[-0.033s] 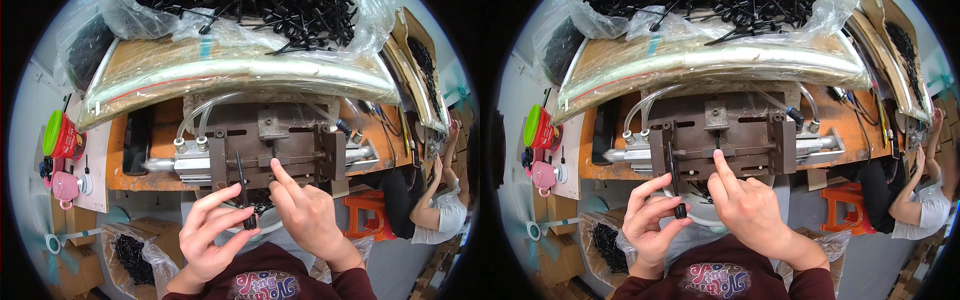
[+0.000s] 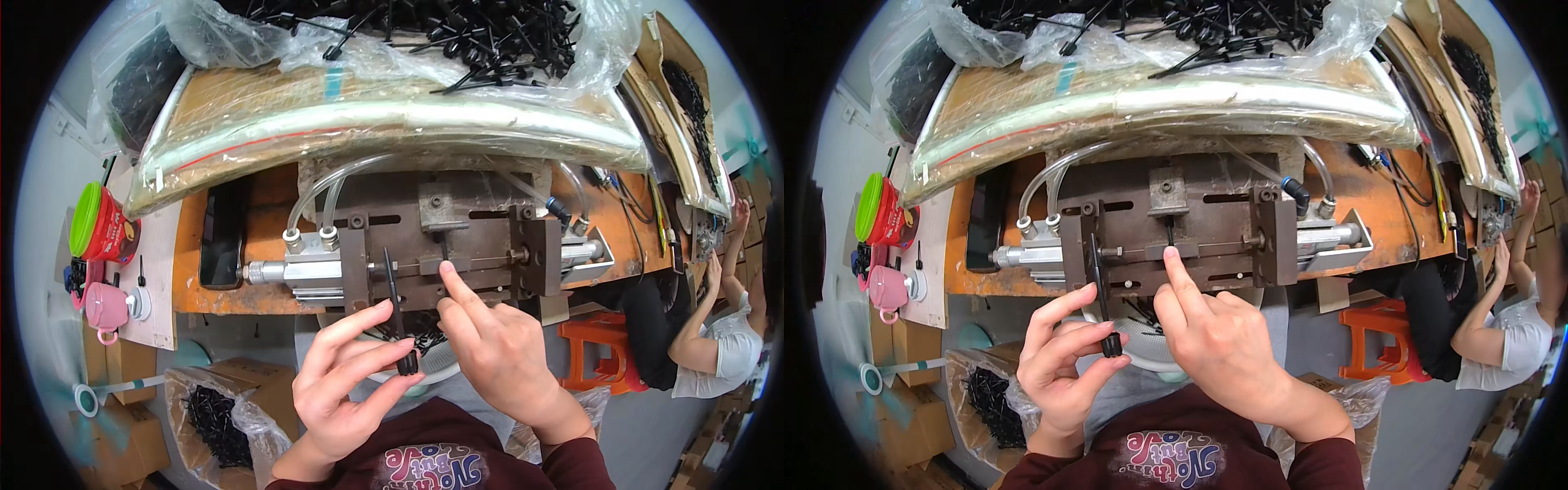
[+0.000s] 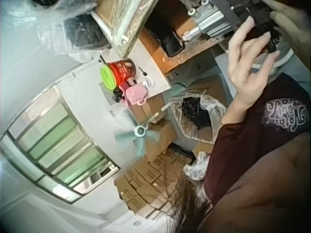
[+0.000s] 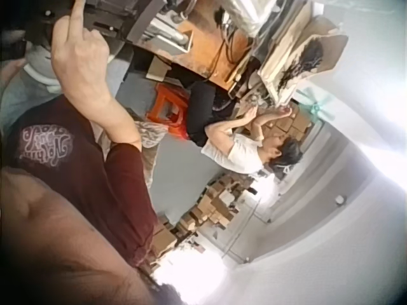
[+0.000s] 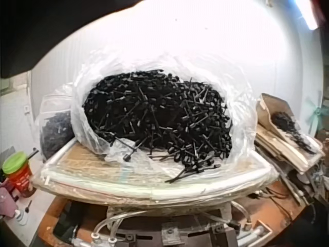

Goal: The recorder is assembling small black plastic components using a pneumatic assembly jig.

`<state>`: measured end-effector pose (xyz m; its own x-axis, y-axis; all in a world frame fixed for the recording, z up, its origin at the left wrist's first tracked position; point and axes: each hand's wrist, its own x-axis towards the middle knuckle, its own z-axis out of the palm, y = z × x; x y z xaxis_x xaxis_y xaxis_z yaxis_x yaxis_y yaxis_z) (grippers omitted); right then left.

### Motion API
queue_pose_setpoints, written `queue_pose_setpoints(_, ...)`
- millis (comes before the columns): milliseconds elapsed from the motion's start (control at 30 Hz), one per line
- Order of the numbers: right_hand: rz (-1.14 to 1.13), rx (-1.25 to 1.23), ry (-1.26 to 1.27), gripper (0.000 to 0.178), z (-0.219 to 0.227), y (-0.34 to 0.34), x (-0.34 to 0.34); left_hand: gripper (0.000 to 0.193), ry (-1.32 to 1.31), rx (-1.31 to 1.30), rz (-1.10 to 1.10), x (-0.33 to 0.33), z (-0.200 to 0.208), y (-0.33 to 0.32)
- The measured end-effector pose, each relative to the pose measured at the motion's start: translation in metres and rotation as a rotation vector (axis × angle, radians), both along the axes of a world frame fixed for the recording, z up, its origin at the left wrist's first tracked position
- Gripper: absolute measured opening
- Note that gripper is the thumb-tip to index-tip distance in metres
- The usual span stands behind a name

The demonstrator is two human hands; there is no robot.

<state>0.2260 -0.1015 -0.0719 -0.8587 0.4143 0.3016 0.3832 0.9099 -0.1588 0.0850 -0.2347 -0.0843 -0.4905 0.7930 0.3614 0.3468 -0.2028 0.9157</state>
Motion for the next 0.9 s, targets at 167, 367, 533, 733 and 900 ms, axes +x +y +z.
queue_pose_setpoints(167,0.134,-0.117,0.090,0.028,0.031,0.027,0.003,0.038,0.282,0.016,0.029,-0.003,0.005,0.006)
queue_pose_setpoints(367,-0.074,0.246,0.376,0.013,0.088,0.121,-0.037,0.036,0.589,-0.024,-0.009,-0.007,0.004,0.028)
queue_pose_setpoints(533,-0.128,0.607,-0.015,0.022,0.102,0.209,-0.069,0.028,0.793,-0.082,-0.054,0.002,-0.003,0.044)
queue_pose_setpoints(733,-0.165,0.332,-0.301,0.033,0.104,0.224,-0.094,0.025,0.867,-0.134,-0.056,0.007,-0.008,0.053)
queue_pose_setpoints(900,-0.002,0.224,-0.196,0.024,0.109,0.204,-0.095,0.023,0.855,-0.143,-0.057,0.006,-0.006,0.054)
